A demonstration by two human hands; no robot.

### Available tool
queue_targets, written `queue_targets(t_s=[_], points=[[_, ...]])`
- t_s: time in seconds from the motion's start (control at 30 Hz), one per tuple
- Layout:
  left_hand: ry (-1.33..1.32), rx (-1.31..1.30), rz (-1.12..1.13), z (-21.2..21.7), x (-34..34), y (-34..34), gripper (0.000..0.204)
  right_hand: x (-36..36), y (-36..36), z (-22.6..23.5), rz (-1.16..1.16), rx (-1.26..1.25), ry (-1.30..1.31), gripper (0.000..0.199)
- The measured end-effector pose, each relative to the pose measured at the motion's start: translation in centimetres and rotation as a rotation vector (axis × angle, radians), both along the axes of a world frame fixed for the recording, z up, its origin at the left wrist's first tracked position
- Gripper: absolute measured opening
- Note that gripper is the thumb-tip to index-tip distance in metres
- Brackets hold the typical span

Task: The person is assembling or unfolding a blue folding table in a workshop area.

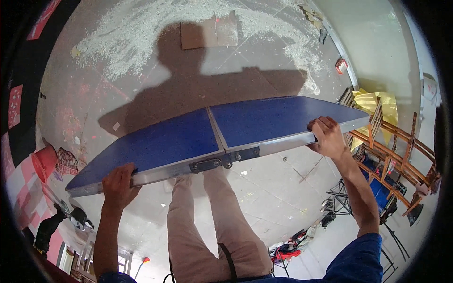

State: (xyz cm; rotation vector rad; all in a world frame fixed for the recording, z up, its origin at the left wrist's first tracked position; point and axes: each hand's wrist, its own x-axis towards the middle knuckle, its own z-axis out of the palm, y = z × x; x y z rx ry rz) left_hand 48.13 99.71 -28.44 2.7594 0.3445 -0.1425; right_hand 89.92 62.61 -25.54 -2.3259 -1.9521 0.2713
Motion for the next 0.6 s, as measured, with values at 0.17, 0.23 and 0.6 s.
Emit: queue_targets(t_s=[0.17, 0.23, 0.6], points=[[0.053, 0.051, 0.139, 0.1, -5.5, 3.9, 0.057, 1.1, -2.3, -0.5, -0.117, -0.098, 0.059, 0.045], [0.08, 0.214, 0.133, 0.3, -9.9, 8.1, 0.06, 3.0, -3.6, -0.7, -0.189, -0.072, 0.075, 0.044], [0.428, 0.352, 0.504, -2.0, -28.2, 28.1, 0.067, 17.5, -14.1, -0.6, -0.207, -0.136, -0.23, 0.059]])
